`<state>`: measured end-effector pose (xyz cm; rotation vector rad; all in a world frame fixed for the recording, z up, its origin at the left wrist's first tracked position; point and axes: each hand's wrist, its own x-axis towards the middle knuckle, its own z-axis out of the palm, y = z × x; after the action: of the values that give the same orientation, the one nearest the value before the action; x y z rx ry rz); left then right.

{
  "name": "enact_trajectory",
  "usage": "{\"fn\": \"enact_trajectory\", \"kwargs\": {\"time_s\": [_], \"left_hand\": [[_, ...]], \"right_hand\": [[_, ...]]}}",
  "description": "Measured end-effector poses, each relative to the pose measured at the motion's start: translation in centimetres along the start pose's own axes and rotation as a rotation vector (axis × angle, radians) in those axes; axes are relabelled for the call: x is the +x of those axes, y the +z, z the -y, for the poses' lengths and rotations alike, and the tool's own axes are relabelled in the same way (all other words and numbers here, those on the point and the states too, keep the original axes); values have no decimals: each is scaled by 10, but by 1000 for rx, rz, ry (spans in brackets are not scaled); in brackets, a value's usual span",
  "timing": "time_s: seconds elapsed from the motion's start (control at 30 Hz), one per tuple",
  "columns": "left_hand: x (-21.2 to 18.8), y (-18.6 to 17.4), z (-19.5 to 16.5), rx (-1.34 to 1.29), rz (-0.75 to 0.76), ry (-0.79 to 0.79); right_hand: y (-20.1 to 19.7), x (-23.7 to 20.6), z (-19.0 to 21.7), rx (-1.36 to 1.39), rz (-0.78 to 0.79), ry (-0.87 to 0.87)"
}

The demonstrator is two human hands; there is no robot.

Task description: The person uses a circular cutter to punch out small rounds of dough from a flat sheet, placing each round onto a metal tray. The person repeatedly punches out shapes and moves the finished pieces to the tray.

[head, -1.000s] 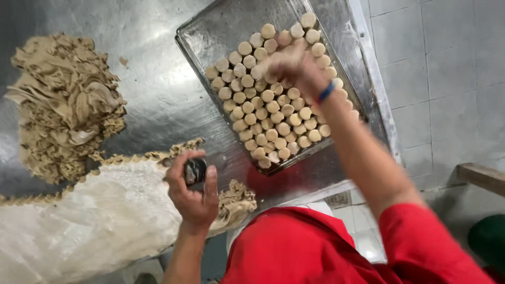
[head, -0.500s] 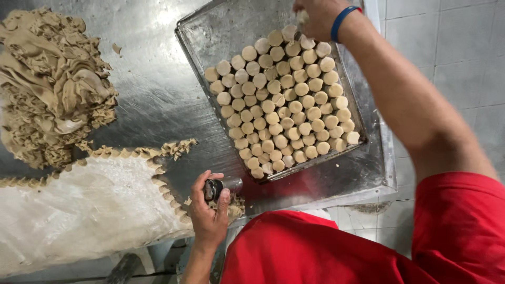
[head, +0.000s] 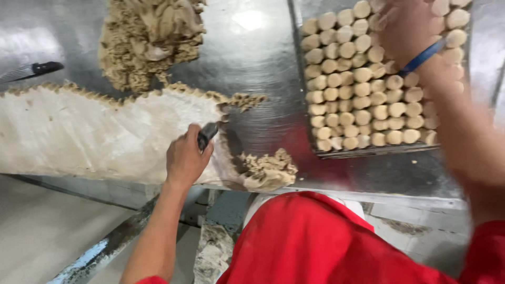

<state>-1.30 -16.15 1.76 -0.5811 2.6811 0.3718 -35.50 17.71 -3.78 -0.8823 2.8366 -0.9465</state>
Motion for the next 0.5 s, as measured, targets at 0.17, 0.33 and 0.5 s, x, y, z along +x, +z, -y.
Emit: {"fn": "enact_trajectory", "kwargs": {"time_s": [0.17,0.33,0.5], "left_hand": [[36,-7,12,128,-58,245],[66,3,25,157,134,426],[93,29,41,108,262,463]], "right_hand": [[151,-96,152,430,276,-160],[256,-145,201,306,118,-104],[278,-147,207,258,57,-58]]}}
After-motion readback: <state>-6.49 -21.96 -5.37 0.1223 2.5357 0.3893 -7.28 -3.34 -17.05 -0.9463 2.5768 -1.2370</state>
